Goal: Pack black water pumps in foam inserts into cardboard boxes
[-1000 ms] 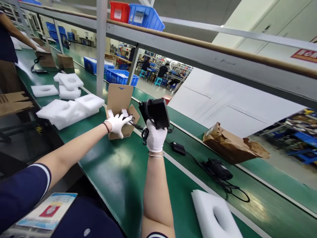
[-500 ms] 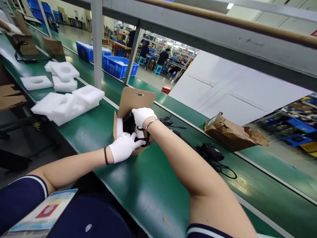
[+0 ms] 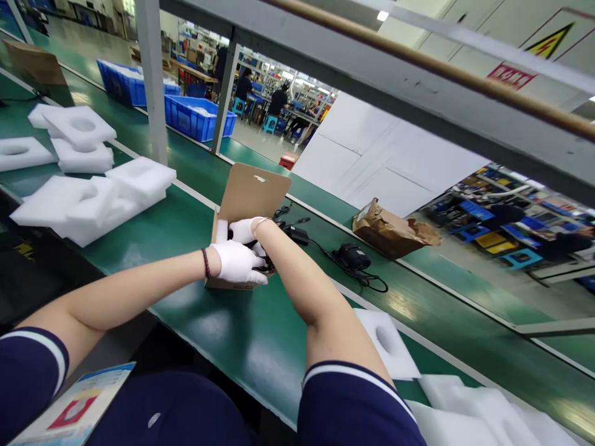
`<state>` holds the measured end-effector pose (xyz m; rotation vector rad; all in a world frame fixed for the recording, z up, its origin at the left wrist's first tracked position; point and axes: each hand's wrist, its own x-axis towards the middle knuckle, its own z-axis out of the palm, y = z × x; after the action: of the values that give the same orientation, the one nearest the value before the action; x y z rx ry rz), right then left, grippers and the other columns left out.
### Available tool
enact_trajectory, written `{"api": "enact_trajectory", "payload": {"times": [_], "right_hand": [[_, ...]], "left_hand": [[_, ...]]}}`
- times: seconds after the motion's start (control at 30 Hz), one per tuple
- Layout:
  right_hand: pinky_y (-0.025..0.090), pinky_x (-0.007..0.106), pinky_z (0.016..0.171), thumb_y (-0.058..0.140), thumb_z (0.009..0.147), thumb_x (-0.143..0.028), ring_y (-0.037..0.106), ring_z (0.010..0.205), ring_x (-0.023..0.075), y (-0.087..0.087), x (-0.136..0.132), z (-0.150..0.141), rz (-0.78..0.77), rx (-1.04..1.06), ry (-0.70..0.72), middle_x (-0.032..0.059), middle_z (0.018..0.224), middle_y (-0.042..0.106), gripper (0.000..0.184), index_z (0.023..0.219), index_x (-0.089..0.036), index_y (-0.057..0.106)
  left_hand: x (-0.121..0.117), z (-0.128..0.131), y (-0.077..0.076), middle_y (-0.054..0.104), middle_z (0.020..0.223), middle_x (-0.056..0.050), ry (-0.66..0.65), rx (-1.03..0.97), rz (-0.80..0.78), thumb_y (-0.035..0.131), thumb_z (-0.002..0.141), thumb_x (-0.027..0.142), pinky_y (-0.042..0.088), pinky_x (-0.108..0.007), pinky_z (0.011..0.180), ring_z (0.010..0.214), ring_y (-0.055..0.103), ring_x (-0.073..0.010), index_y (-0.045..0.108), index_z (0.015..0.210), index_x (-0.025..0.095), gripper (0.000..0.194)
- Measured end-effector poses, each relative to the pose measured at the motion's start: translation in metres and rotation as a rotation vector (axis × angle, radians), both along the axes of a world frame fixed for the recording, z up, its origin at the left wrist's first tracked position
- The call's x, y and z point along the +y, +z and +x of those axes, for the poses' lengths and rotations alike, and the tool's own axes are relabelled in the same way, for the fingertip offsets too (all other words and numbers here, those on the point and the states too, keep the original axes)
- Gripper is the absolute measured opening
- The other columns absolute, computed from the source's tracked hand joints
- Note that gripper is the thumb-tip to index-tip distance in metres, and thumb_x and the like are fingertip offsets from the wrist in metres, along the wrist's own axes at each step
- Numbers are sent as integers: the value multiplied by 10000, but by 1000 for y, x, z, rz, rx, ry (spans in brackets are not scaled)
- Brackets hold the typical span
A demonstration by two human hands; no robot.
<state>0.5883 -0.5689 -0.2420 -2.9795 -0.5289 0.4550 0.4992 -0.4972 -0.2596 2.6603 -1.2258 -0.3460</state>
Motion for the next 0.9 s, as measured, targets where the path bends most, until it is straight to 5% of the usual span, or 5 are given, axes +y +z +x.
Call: {"api": "enact_trajectory", "payload": {"times": [0.13, 0.27, 0.5, 0.7, 0.9], "right_hand": [[492, 291, 862, 672, 843, -408, 676, 988, 241, 50, -64, -14, -182, 13, 70, 59, 1114, 737, 308, 1084, -222, 721], [457, 288, 729, 514, 946, -408, 677, 929, 252, 60, -112, -42, -305, -129, -71, 89, 1053, 731, 322, 1117, -193, 682], [413, 256, 662, 516, 926, -368, 658, 843, 227, 55, -74, -86, -139, -131, -131, 110, 973, 730, 298, 1009, -142, 693], [446, 208, 732, 532, 905, -219, 660, 861, 168, 31, -59, -105, 315, -137, -232, 37, 983, 737, 226, 1085, -173, 660], [443, 232, 653, 531, 923, -324, 644, 738, 162, 22, -54, -116, 414, -189, -386, 51, 878, 718, 183, 892, -180, 639]], "left_hand": [[8, 38, 22, 699, 1196, -95, -117, -15, 13, 724, 775, 386, 508, -340, 817, 1034, 669, -301, 597, 1298, 231, 560], [21, 65, 14, 718, 1027, -124, -42, -325, -111, 590, 834, 215, 497, -351, 798, 921, 700, -295, 602, 1201, 173, 370], [26, 97, 4, 627, 1325, -102, -228, -83, -273, 813, 570, 337, 492, -304, 888, 1129, 636, -291, 280, 1504, 219, 1082], [32, 110, -8, 738, 933, -37, -261, -63, -375, 655, 633, 135, 498, -251, 770, 828, 675, -197, 690, 967, 147, 336], [37, 105, -21, 721, 906, -63, -213, -201, -453, 613, 654, 75, 494, -249, 751, 821, 661, -189, 696, 845, 142, 219]]}}
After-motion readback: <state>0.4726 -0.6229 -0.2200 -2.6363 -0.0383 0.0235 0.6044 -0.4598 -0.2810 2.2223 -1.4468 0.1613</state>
